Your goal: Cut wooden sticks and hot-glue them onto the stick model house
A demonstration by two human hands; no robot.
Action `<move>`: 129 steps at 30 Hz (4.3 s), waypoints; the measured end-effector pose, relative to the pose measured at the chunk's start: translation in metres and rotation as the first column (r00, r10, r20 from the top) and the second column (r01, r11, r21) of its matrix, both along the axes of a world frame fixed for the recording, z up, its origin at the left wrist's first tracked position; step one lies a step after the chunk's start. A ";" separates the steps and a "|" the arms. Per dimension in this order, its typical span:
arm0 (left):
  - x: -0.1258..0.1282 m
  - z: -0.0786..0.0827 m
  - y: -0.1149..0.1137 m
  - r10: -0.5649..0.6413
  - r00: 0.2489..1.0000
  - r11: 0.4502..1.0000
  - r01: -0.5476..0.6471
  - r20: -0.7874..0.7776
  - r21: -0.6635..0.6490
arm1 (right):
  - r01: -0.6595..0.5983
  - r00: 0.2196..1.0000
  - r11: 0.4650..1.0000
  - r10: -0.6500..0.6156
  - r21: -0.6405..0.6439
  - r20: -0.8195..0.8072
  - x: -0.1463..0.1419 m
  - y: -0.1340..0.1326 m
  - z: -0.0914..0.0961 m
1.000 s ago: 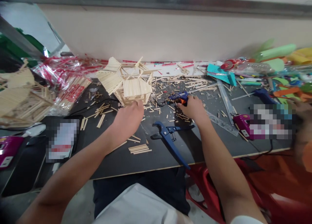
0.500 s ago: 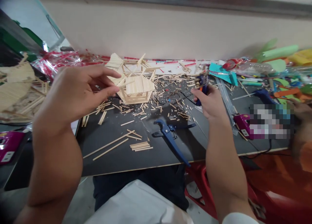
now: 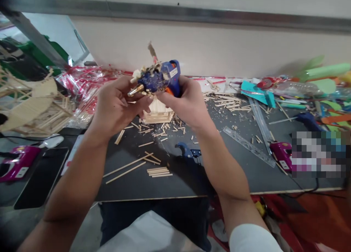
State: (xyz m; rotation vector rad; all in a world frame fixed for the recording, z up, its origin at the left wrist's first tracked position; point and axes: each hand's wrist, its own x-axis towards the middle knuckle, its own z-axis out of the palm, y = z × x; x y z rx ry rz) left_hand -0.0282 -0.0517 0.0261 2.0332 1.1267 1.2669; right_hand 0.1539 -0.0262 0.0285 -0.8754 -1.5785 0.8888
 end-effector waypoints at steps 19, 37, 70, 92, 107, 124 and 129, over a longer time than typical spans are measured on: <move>0.006 -0.010 0.007 -0.198 0.980 0.955 0.190 -0.013 -0.227 | -0.181 0.984 0.971 0.178 -0.157 -0.031 0.005 0.011 -0.007; -0.009 -0.009 0.014 0.117 0.877 0.987 -0.052 -0.465 0.150 | -0.088 0.984 0.994 0.097 -0.066 0.146 0.007 0.006 -0.010; -0.049 0.015 0.019 0.079 0.558 0.986 -0.168 -0.826 -0.019 | 0.107 0.570 0.885 -0.427 0.452 0.701 0.027 0.047 -0.033; -0.051 0.011 0.021 0.081 0.557 0.985 -0.171 -0.827 -0.019 | 0.081 0.609 0.888 -0.403 0.452 0.683 0.027 0.048 -0.034; -0.048 0.017 0.018 0.062 0.517 0.982 -0.182 -0.854 -0.039 | 0.112 0.618 0.890 -0.411 0.443 0.670 0.026 0.050 -0.037; -0.050 0.017 0.019 0.058 0.516 0.981 -0.190 -0.854 -0.048 | 0.124 0.631 0.888 -0.416 0.444 0.655 0.027 0.053 -0.040; -0.049 0.016 0.019 0.056 0.514 0.983 -0.180 -0.856 -0.044 | 0.125 0.630 0.885 -0.420 0.449 0.653 0.027 0.053 -0.041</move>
